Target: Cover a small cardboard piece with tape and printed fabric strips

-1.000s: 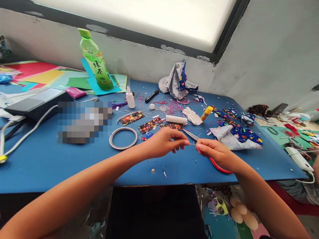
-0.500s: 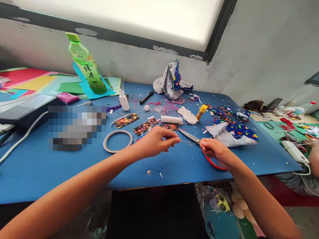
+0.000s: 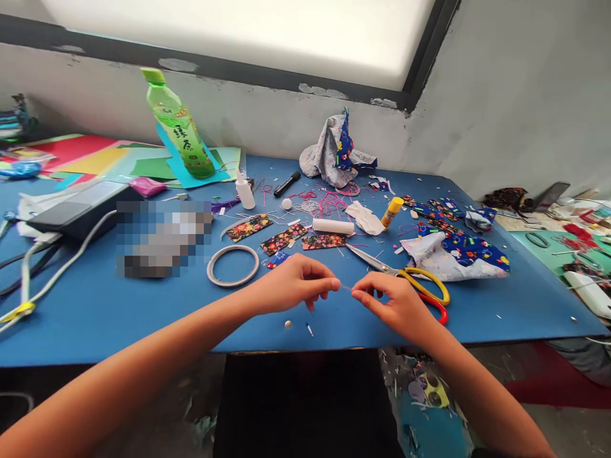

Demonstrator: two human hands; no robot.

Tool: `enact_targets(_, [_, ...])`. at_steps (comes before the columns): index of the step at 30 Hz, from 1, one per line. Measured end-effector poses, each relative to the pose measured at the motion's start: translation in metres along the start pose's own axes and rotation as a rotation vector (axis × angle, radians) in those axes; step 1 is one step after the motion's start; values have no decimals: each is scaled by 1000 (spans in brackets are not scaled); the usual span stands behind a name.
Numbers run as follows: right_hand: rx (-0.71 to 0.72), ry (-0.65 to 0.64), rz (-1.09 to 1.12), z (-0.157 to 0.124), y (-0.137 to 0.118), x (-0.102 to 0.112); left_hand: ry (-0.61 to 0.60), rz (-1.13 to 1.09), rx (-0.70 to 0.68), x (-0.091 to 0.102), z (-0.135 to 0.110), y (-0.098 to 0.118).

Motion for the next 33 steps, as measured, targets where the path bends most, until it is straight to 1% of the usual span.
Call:
enact_targets(4, [-24, -205, -86, 11, 2, -25, -8, 75, 129, -5, -22, -22])
enact_targets(6, [-25, -270, -118, 16, 4, -34, -24, 97, 175, -6, -29, -32])
enact_targets(10, [-11, -326, -138, 21, 8, -44, -1, 158, 225, 1, -35, -46])
enact_targets(13, [-43, -334, -125, 22, 13, -45, 7, 199, 229, 4, -36, -49])
enact_targets(18, [-52, -323, -105, 20, 15, -44, 15, 267, 213, 5, -37, -47])
enact_targets(21, [-57, -330, -86, 20, 17, -44, 11, 263, 212, 5, -38, -48])
enact_targets(26, [-132, -335, -20, 20, 20, -38, 28, 240, 167, 6, -42, -46])
enact_targets(28, [-125, -332, -33, 21, 14, -32, 20, 264, 150, 5, -45, -43])
enact_targets(30, [-73, -326, -92, 22, 2, -23, 12, 317, 128, 6, -46, -36])
enact_targets(31, [-35, -321, -143, 24, -7, -18, 25, 360, 103, 9, -46, -30])
enact_targets(33, [54, -326, -281, 26, -26, -10, 102, 455, 10, 16, -44, -13])
Point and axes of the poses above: each hand's wrist, its own z-axis towards the middle knuckle, its own x-axis out of the back of the hand, y = z × x, the point moved 8 cm from there along z, towards the middle knuckle, and after that the axes turned 12 degrees about -x, right-handed, at the moved point
